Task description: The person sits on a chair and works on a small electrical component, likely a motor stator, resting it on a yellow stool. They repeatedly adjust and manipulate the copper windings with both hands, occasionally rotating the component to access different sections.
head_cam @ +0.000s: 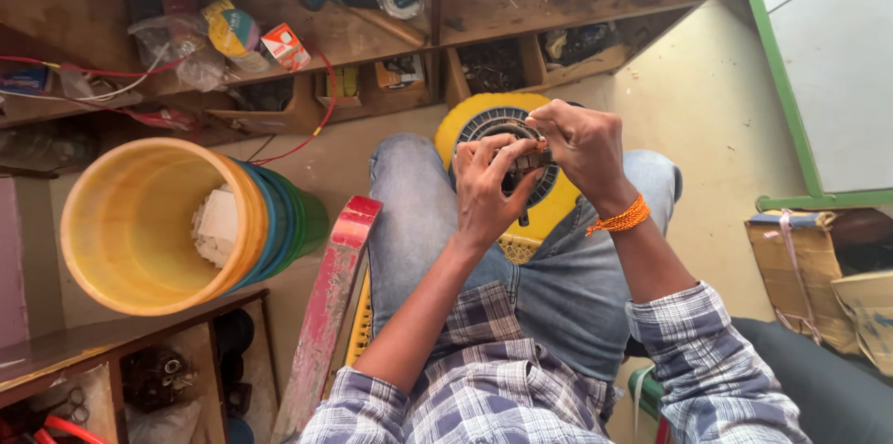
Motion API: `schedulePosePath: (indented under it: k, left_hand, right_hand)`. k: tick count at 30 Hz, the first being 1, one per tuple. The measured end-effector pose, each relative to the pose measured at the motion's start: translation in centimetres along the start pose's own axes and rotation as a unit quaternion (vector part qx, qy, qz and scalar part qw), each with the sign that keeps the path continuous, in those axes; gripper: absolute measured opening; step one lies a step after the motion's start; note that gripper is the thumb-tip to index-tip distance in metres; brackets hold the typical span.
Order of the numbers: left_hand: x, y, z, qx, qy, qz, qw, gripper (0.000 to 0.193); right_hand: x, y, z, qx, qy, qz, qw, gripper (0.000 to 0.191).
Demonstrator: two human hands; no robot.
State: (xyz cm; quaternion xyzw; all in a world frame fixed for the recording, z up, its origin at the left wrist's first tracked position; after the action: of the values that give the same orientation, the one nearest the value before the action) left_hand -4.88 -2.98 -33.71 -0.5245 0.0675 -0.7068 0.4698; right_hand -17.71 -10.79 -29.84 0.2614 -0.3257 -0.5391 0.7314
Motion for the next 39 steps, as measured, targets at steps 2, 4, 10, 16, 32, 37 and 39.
schedulePosePath:
  k: [2,4,10,16,32,37,39]
  left_hand:
    - [0.3,0.3,0.3,-0.082,-0.020,0.043,0.996,0.056]
    - [1.7,1.7,-0.3,-0.157,-0.024,0.109,0.981,0.066]
    - [4.1,6.4,-6.0,-0.190,0.171,0.279,0.926,0.099]
    - [5.1,6.7,-9.6,-0.528,0.119,0.269,0.797,0.102]
    - [3.5,9.3,-9.3,-0.480,0.200,0.188,0.833,0.094]
    - [3.3,8.8,-8.4,-0.416,0.189,0.169,0.873,0.095]
    - [3.4,8.2,-8.1,-0.401,0.190,0.156,0.883,0.095]
  right_hand:
    - [0.4,-0.4,-0.3,-0.011,0.008,0.017,1.000,0.005]
    - [1.7,-1.1,-0.1,-0.019,0.007,0.032,0.999,0.006]
    - [2.5,-4.7,0.1,0.026,0.016,0.021,0.999,0.008]
    - [2.6,-8.0,0.6,0.097,-0.020,-0.063,0.993,0.007]
    - [-3.8,-4.3,2.0,0.132,0.100,-0.010,0.986,0.008]
    - [-5.2,-6.5,-0.6,0.065,0.161,-0.123,0.977,0.011]
    - [-6.2,-7.9,-1.5,0.051,0.183,-0.181,0.965,0.013]
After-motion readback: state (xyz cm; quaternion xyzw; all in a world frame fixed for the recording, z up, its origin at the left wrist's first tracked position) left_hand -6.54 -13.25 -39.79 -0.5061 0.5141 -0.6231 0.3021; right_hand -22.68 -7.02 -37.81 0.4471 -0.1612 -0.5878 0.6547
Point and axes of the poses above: each hand's wrist, its own x-axis towards the middle knuckle, its own z-axis out of the back of the hand, y = z × x, the point moved 8 cm from there along x, towards the middle knuckle, and after that the axes turned 14 degrees about -z, right-handed, at the moved point
